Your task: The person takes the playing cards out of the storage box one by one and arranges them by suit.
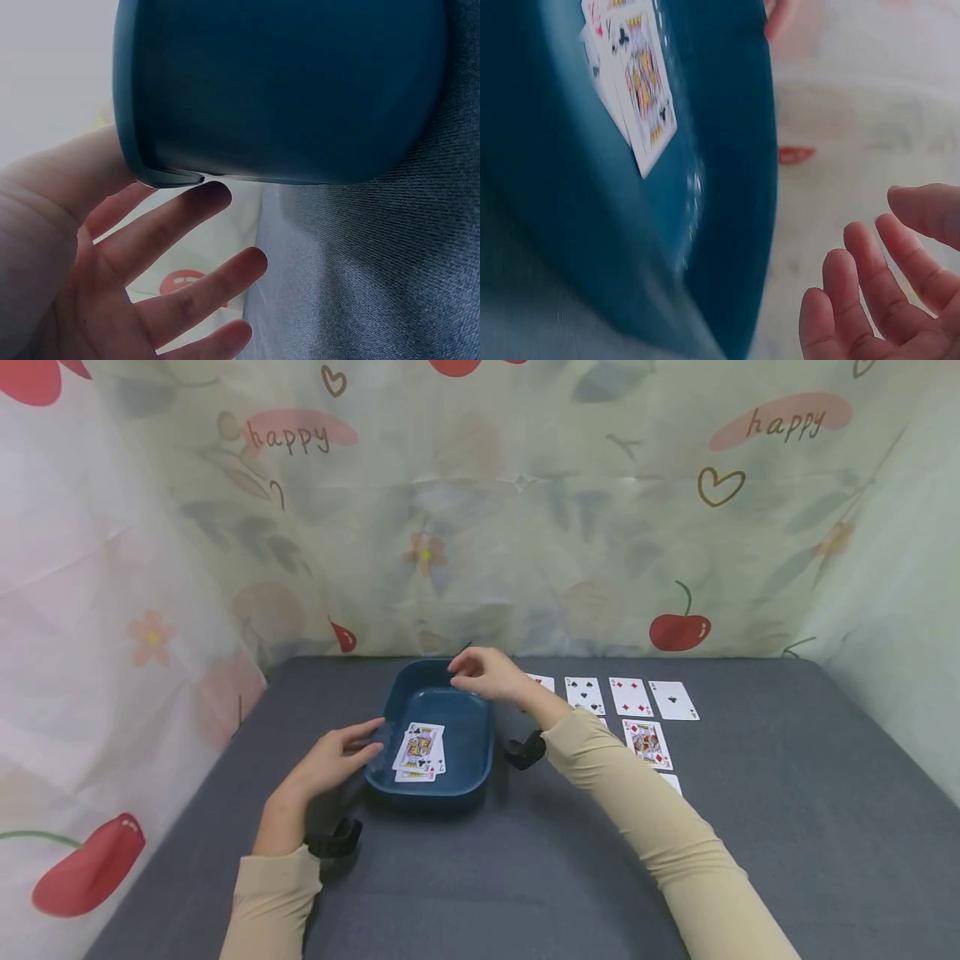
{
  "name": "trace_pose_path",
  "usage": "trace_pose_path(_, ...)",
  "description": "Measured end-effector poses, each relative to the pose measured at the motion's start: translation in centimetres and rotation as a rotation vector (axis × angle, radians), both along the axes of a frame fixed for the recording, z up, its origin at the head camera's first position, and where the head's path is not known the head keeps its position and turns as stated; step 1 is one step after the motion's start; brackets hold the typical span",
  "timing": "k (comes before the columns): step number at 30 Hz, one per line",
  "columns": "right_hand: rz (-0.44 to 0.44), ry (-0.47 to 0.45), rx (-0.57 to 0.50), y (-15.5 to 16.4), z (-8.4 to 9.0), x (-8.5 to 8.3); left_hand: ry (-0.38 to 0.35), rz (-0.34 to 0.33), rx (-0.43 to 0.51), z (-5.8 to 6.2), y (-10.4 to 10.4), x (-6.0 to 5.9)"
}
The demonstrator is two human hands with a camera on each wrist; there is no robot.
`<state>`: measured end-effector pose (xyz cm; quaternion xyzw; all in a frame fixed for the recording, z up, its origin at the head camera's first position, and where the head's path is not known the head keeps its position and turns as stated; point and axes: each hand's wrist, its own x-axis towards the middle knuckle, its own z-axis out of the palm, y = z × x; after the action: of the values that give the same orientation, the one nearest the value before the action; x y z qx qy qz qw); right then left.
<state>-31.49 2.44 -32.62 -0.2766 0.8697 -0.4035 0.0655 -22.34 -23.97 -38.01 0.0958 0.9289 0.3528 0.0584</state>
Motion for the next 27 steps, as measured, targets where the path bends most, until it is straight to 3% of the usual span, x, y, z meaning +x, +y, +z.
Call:
trace_pose_path(4,0.036,0.024,0.054,-2.1,-0.6,0.1,-0.014,0.0,0.008,0.1,0.0,0.0)
trace_pose_path(14,0.028,-0.057,0.176,-5.6,-1.8,0.3,-0.012,-0.018,0.018,0.0,-0.1,0.0)
trace_pose_path(21,-0.001,-0.09,0.283,-7.0,-3.1,0.2,0.004,-0.029,0.017,-0.2,-0.3,0.0)
trace_pose_path(27,-0.037,-0.122,0.305,-7.4,-4.3,-0.1,0.001,-0.024,0.017,-0.3,-0.2,0.0)
